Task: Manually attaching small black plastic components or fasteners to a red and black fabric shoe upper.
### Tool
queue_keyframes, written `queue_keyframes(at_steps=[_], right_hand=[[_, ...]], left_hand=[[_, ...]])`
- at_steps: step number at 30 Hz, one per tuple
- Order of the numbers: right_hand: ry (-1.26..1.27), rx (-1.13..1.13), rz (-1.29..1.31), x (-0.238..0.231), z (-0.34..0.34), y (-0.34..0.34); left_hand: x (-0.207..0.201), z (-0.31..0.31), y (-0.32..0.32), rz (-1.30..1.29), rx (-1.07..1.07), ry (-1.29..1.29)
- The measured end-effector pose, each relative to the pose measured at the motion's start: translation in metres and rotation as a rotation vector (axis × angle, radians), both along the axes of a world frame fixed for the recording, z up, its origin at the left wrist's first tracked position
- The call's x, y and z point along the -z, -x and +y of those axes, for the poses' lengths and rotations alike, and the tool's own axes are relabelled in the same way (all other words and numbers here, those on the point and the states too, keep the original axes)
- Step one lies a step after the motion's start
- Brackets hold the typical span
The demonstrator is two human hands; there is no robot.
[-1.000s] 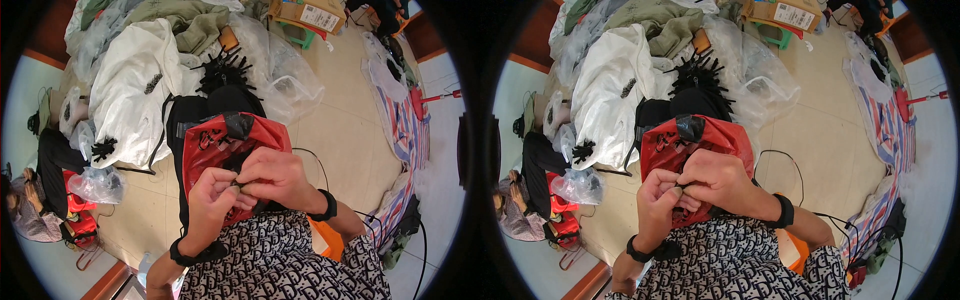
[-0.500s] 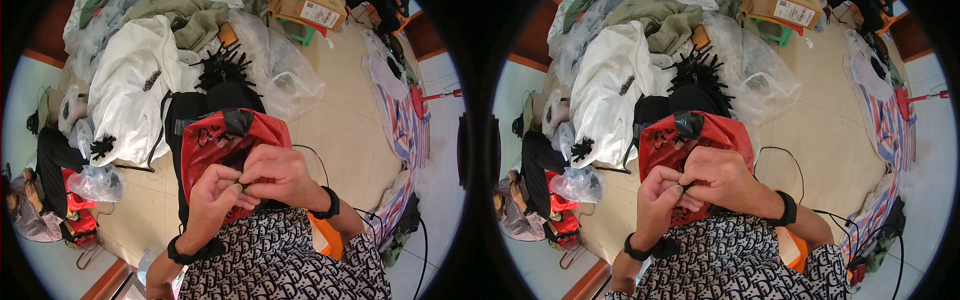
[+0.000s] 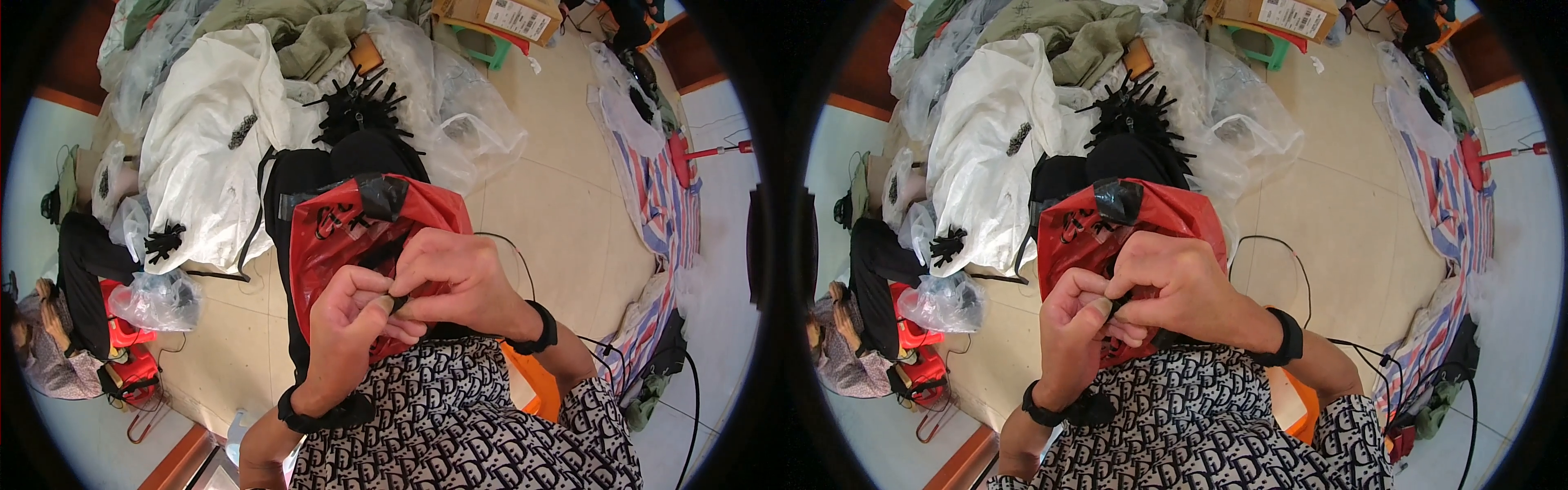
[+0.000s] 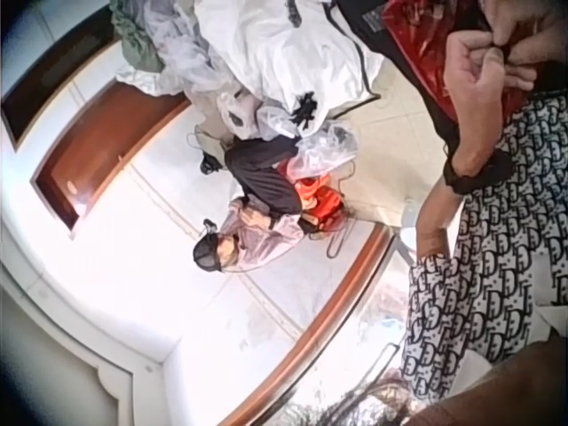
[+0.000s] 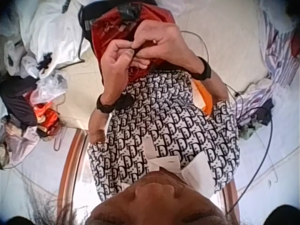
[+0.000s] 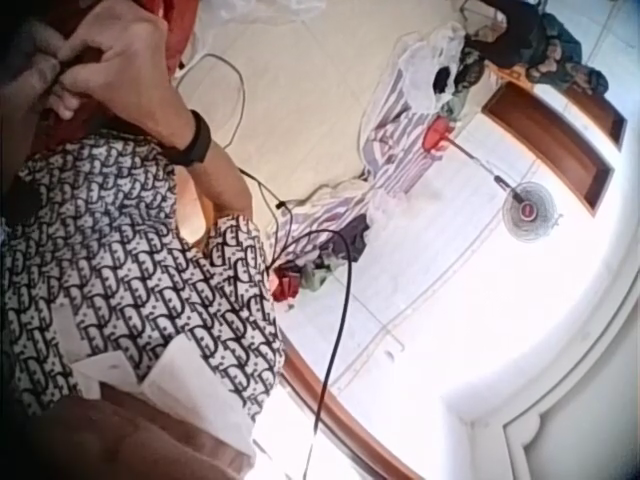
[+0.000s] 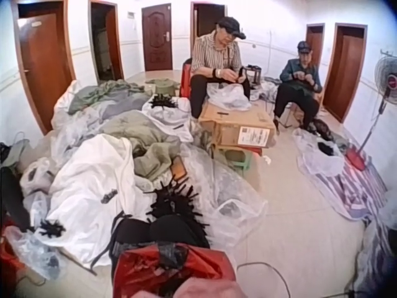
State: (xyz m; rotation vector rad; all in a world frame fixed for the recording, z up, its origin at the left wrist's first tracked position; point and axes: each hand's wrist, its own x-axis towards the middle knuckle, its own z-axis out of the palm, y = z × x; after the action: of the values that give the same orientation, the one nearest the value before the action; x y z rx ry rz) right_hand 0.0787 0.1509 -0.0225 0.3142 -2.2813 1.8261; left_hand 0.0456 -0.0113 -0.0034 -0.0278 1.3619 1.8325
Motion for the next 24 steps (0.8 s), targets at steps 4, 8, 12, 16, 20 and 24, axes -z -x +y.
queue_keyframes(at_steps=[4, 8, 12, 16, 20, 24], right_hand=[[-0.083, 0.043, 0.101, -0.0009, -0.0036, -0.0007], [-0.118, 0.044, 0.091, -0.0007, -0.0044, -0.0020], [-0.035, 0.058, 0.104, 0.0017, -0.0061, -0.0026], [-0.178, 0.062, 0.134, -0.0037, -0.0079, -0.0013], [-0.227, 0.053, 0.152, -0.0027, -0.0079, -0.0018], [-0.243, 0.055, 0.146, -0.0024, -0.0091, -0.0029]], left_hand=[[0.0001, 0.0009, -0.0024, -0.014, -0.023, -0.012], [0.0018, 0.0013, -0.0042, -0.007, -0.038, -0.007], [0.0005, -0.0006, -0.0051, 0.003, -0.017, -0.026], [0.0011, -0.0014, -0.0059, -0.015, -0.032, -0.005], [0.0033, -0.0022, -0.0093, 0.016, -0.024, -0.006], [0.0059, -0.0024, -0.0072, 0.018, 0.006, 0.017]])
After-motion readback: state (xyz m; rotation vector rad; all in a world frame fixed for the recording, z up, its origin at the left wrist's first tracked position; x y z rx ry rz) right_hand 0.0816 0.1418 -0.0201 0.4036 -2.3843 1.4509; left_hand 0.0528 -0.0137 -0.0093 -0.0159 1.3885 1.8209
